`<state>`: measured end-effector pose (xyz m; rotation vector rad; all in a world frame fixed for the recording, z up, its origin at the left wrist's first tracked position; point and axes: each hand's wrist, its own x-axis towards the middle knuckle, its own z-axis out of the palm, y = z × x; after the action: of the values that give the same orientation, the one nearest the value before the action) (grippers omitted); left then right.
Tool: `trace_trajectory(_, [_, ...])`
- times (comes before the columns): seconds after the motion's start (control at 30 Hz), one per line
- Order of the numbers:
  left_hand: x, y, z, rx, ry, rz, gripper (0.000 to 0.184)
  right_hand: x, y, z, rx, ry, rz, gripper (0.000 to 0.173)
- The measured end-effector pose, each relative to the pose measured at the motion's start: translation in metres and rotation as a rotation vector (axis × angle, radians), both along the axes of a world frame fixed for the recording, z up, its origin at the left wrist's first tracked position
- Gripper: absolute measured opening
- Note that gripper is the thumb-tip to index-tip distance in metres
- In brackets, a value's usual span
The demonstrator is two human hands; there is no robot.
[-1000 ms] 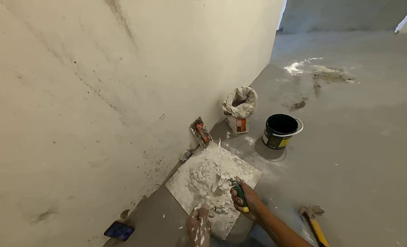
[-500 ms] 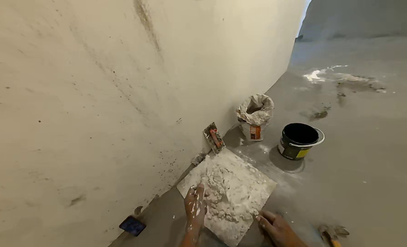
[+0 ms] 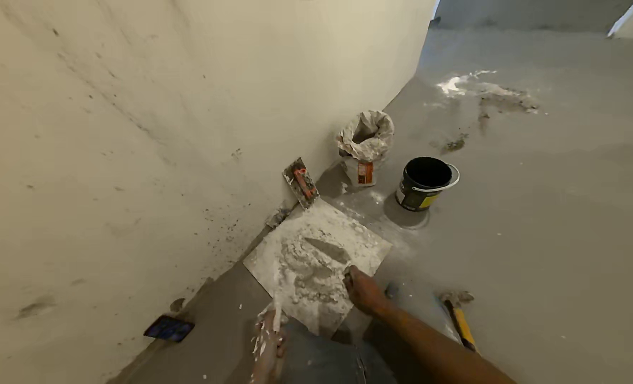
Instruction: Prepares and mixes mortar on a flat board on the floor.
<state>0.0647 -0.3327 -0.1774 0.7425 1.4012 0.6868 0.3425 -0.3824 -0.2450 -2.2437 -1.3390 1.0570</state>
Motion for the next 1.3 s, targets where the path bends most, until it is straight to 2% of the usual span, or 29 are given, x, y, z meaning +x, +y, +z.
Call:
trace_trajectory(0.13, [-0.044,-0.003,-0.047,0.108,0.323,0.026,0.045,0.054,-0.015,-0.012,-0.072,-0.081,0.104,0.038])
trace_trajectory(0.27, [-0.049,0.008,-0.090,0.211,0.477,0.009,0.046,0.103,-0.018,-0.010,-0.255,-0.108,0.323,0.047])
trace_trajectory(0.4, [-0.037,0.023,-0.110,0.284,0.499,-0.053,0.047,0.126,-0.007,-0.009,-0.419,-0.125,0.610,0.046])
trace_trajectory(0.6, [-0.020,0.032,-0.120,0.269,0.682,0.010,0.045,0.115,0.017,-0.034,-0.596,-0.089,0.827,0.045])
trace_trajectory(0.7, [-0.016,0.034,-0.121,0.259,0.746,-0.006,0.047,0.101,0.029,-0.055,-0.655,-0.123,0.859,0.052])
trace_trajectory(0.87, [-0.016,0.036,-0.123,0.227,0.804,-0.040,0.048,0.089,0.048,-0.092,-0.602,-0.171,0.861,0.055])
trace_trajectory(1.07, [-0.014,0.041,-0.122,0.191,0.866,-0.090,0.053,0.059,0.102,-0.099,-0.495,-0.147,0.623,0.054])
trace_trajectory(1.17, [-0.018,0.039,-0.123,0.209,0.867,-0.084,0.054,0.046,0.105,-0.089,-0.469,-0.184,0.592,0.055])
trace_trajectory(1.3, [-0.022,0.039,-0.127,0.214,0.820,-0.047,0.053,0.053,0.097,-0.051,-0.416,-0.136,0.567,0.059])
